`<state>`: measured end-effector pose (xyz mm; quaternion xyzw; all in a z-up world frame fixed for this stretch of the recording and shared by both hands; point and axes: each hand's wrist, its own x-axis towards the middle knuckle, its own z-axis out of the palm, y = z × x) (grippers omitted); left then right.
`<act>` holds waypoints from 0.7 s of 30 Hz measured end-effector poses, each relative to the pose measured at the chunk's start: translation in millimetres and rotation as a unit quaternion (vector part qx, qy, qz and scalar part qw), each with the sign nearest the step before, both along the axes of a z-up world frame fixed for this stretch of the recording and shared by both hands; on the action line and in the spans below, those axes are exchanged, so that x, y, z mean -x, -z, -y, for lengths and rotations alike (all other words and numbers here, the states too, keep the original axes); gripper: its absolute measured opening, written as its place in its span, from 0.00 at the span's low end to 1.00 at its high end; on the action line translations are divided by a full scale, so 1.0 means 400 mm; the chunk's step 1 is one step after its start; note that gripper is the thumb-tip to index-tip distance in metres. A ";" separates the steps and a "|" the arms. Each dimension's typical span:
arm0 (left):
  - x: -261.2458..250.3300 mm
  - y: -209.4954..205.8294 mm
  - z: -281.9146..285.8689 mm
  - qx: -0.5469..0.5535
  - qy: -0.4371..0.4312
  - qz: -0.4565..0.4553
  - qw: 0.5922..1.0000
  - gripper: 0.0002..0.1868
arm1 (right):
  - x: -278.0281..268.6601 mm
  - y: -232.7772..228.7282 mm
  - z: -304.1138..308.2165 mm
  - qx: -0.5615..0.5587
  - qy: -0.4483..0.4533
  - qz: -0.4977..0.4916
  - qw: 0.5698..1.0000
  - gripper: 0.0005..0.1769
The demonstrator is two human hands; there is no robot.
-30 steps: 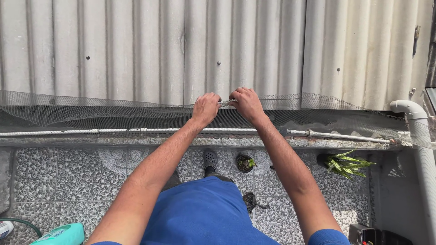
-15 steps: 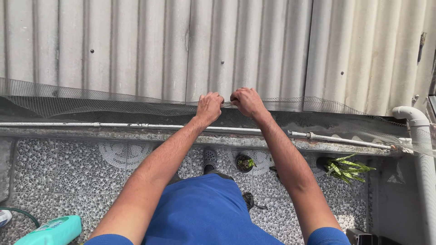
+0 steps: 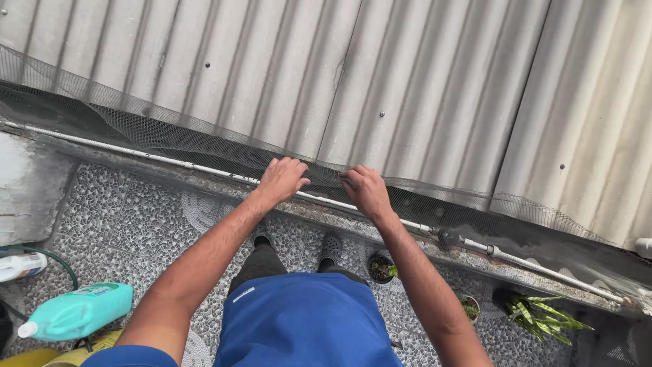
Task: The person installs a mesh screen along the edge of a corrugated roof. They align the screen and secure it to a pipe and the roof structure using small ties.
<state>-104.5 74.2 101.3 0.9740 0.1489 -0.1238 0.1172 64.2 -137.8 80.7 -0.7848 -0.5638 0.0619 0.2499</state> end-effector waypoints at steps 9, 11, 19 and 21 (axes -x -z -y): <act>-0.046 0.124 0.016 0.085 0.053 0.102 0.990 0.19 | 0.103 0.010 -0.009 -0.018 0.057 0.067 0.996 0.18; -0.082 0.107 0.012 0.101 0.052 0.122 0.986 0.19 | 0.102 0.004 -0.014 -0.025 0.089 0.086 0.992 0.21; -0.129 0.032 0.015 0.170 0.039 0.120 0.977 0.20 | 0.059 -0.011 -0.018 0.009 0.141 0.020 0.990 0.18; -0.132 0.016 0.014 0.204 0.018 0.101 0.974 0.20 | 0.051 -0.023 -0.018 0.043 0.122 -0.011 0.992 0.16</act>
